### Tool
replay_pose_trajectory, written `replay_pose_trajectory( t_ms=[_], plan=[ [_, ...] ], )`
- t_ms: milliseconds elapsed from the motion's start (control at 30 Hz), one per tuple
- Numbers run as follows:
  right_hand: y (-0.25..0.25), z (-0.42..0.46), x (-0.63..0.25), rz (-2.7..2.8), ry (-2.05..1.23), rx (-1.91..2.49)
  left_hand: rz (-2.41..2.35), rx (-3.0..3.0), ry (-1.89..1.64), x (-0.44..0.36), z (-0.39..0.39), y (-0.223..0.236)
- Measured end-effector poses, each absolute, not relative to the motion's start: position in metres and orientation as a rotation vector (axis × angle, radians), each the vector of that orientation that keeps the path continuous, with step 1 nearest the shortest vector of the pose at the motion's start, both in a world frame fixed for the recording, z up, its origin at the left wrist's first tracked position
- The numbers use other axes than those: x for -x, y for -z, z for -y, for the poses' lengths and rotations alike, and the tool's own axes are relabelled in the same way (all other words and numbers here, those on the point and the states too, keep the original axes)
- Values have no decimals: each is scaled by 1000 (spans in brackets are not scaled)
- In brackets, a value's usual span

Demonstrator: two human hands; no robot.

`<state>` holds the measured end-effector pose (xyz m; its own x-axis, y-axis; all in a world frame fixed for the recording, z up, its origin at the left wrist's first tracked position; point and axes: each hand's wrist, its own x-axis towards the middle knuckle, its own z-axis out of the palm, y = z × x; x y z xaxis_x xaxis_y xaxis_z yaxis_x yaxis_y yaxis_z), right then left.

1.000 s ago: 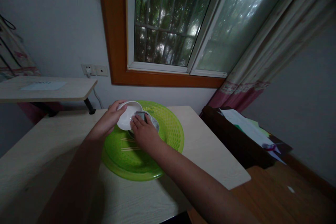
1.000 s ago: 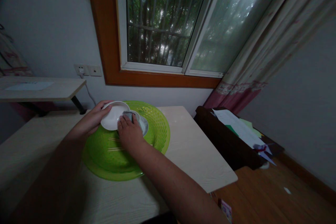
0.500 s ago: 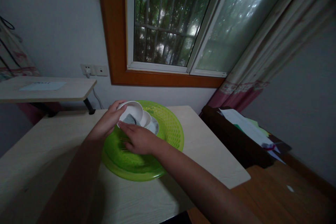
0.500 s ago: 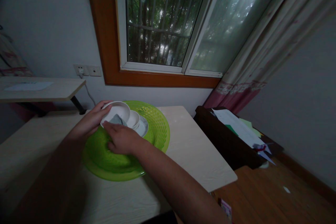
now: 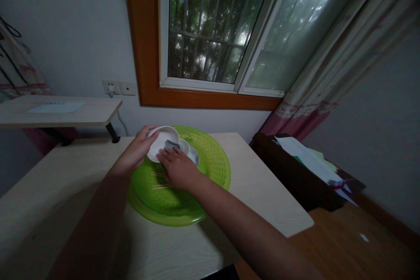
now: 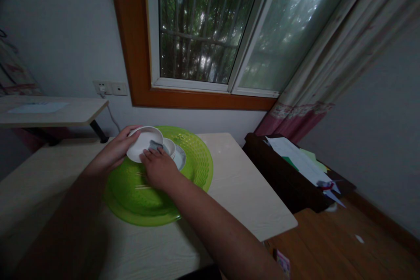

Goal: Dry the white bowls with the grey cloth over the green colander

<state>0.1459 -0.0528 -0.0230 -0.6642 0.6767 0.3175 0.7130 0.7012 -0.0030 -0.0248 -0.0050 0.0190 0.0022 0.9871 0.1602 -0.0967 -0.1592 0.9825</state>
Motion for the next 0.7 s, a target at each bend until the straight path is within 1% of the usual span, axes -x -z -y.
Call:
replay_pose_trajectory(
  t_ms=[200, 367, 700],
  plan=[
    [12, 50, -147, 2499, 397, 1137, -930, -1117, -1291, 27, 3, -21],
    [-1, 54, -146, 2494, 404, 1098, -822, -1060, -1246, 32, 3, -21],
    [-7, 57, -143, 2569, 598, 947, -910, -1102, -1171, 60, 13, -35]
  ],
)
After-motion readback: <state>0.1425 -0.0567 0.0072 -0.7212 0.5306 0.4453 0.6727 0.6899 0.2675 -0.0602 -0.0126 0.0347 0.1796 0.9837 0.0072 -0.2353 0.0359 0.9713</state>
